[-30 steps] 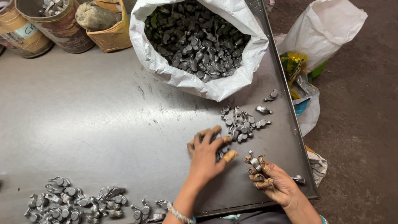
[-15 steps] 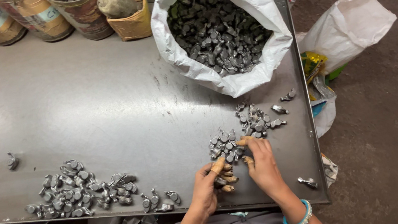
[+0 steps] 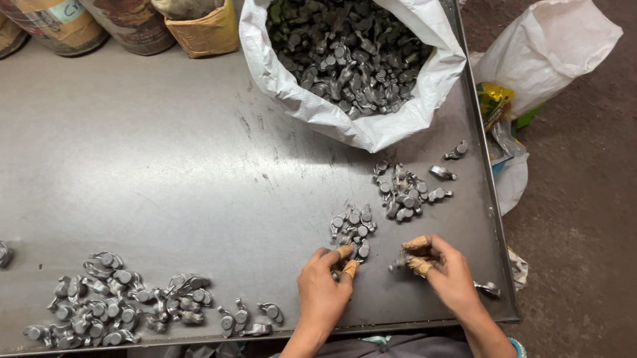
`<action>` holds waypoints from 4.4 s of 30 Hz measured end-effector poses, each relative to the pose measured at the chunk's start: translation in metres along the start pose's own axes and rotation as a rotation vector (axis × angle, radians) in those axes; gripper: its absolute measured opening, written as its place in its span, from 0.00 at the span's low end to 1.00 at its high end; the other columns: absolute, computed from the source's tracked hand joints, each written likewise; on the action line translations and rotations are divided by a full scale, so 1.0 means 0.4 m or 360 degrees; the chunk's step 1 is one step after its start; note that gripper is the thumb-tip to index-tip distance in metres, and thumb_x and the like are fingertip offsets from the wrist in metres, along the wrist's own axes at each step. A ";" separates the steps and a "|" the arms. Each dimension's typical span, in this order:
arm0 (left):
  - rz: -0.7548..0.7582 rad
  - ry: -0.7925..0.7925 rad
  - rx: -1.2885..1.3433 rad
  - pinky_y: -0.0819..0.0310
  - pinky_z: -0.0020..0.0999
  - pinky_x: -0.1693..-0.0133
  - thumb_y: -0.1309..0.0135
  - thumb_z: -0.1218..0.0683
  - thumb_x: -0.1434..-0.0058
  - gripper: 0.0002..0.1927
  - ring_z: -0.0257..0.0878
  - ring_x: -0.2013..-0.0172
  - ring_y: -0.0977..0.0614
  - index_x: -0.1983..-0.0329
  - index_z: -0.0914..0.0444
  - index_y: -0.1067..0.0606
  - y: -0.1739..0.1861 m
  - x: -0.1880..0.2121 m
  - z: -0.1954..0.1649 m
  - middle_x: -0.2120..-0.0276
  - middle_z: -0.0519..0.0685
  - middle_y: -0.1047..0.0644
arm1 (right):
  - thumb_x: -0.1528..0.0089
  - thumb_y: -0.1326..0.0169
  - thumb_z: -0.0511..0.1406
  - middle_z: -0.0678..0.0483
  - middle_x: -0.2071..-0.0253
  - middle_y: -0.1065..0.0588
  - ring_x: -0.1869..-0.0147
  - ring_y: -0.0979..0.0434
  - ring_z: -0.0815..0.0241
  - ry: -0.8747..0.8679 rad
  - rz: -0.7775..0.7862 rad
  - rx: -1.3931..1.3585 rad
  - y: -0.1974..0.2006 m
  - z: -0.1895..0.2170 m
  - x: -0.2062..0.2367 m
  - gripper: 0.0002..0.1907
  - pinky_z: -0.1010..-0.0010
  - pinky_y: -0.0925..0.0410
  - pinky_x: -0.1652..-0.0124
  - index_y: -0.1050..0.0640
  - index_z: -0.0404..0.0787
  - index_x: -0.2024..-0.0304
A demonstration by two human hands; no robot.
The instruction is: The person sits at a metal table and handles small metal castings one at a time, picking items from a pile, turning them in their hands, and placing some into a large paper sack filled with similar parts. They occasionally gather and reposition items on the table while working through the pile.
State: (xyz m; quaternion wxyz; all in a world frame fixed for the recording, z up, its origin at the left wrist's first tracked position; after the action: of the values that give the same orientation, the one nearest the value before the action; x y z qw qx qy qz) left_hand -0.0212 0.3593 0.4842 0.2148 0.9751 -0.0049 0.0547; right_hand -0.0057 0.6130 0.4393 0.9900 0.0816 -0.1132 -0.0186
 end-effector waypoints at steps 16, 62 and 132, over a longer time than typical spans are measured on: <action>0.0596 0.0639 0.1304 0.23 0.31 0.75 0.37 0.59 0.41 0.11 0.36 0.73 0.16 0.57 0.70 0.19 -0.105 0.061 0.063 0.69 0.50 0.17 | 0.38 0.45 0.26 0.53 0.60 0.21 0.57 0.24 0.68 -0.0064 0.0192 -0.0079 -0.035 0.020 0.033 0.12 0.75 0.30 0.57 0.20 0.28 0.52; 0.0398 0.0649 0.1030 0.28 0.30 0.82 0.36 0.60 0.46 0.24 0.40 0.72 0.15 0.45 0.66 0.22 -0.248 0.160 -0.004 0.66 0.51 0.20 | 0.48 0.36 0.23 0.53 0.61 0.22 0.59 0.22 0.62 -0.0036 -0.0080 -0.0770 0.277 -0.151 0.156 0.21 0.73 0.28 0.62 0.24 0.37 0.53; 0.0638 0.1159 0.1974 0.29 0.30 0.80 0.44 0.35 0.38 0.29 0.43 0.71 0.14 0.51 0.65 0.22 -0.356 0.219 0.070 0.64 0.54 0.16 | 0.47 0.49 0.20 0.50 0.54 0.23 0.48 0.26 0.46 0.1055 -0.0127 0.1125 0.104 -0.010 0.130 0.23 0.61 0.30 0.49 0.16 0.45 0.55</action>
State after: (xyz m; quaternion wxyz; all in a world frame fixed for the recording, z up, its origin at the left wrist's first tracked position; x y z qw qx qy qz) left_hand 0.0737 0.4781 0.4089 -0.4009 0.8180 -0.0793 0.4049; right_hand 0.0466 0.6518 0.4539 0.8830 0.4186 0.2121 0.0099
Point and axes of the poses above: each hand's wrist, its own x-axis away from the middle knuckle, its own y-axis out of the back of the hand, z = x × y, the point moved 3 cm from there along -x, towards the middle knuckle
